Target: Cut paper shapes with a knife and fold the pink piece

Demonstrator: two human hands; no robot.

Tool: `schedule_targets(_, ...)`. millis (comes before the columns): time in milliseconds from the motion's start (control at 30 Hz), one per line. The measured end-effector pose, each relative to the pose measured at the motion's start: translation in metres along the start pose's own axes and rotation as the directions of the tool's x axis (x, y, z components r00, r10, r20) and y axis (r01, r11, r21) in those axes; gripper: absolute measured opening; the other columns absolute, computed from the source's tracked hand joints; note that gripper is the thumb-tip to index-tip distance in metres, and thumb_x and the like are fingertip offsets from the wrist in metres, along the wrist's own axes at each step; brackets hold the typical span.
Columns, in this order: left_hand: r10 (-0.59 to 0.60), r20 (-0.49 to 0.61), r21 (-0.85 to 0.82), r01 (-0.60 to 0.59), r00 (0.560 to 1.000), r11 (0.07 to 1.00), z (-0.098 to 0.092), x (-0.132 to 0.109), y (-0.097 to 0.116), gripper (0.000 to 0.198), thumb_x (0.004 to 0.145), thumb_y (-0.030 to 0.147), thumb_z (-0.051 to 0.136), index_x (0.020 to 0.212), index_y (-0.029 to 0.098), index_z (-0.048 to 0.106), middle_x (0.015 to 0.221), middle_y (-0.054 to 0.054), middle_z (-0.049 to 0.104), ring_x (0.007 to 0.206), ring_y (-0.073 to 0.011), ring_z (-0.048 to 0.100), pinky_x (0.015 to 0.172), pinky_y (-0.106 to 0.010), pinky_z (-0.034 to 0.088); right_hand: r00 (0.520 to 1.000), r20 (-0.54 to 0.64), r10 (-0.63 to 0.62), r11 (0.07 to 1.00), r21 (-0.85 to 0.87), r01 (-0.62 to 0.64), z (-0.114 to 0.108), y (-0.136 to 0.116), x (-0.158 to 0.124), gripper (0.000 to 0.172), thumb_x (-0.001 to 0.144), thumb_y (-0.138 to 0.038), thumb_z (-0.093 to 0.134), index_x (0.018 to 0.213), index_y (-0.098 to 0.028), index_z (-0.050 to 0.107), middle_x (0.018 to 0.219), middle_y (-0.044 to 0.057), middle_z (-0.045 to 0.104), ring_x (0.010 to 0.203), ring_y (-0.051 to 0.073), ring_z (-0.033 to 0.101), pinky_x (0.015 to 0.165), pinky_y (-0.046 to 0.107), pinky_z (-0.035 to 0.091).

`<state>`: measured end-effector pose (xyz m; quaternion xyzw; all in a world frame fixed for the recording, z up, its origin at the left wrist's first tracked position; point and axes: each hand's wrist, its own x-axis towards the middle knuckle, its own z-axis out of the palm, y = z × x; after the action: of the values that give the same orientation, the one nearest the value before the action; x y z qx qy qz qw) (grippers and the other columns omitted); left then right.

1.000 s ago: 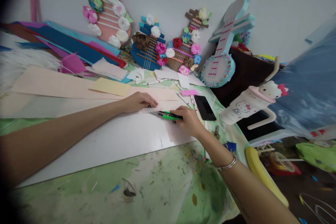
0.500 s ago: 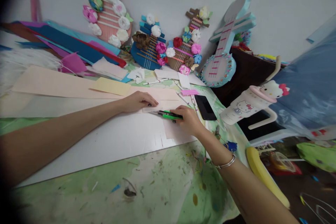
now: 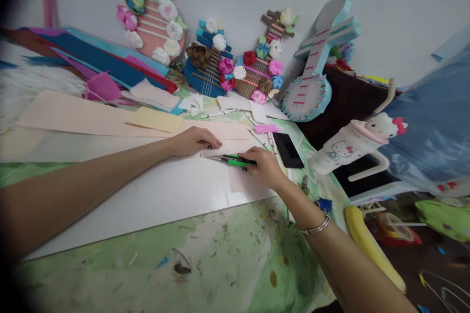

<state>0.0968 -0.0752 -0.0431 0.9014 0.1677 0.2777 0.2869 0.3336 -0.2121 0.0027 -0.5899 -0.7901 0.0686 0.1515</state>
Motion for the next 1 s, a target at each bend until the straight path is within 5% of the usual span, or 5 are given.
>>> schedule_targets(1000, -0.022, 0.006, -0.01, 0.022, 1.0, 1.0, 0.0, -0.001, 0.002, 0.03, 0.082, 0.006, 0.053, 0.093, 0.021, 0.076, 0.104, -0.003, 0.074, 0.1, -0.0152, 0.068, 0.091, -0.025, 0.049, 0.999, -0.001, -0.039, 0.999, 0.024, 0.039, 0.001, -0.002, -0.003, 0.051, 0.069, -0.002, 0.061, 0.113, -0.025, 0.073, 0.1, 0.005, 0.07, 0.09, 0.022, 0.066, 0.083, 0.031, 0.05)
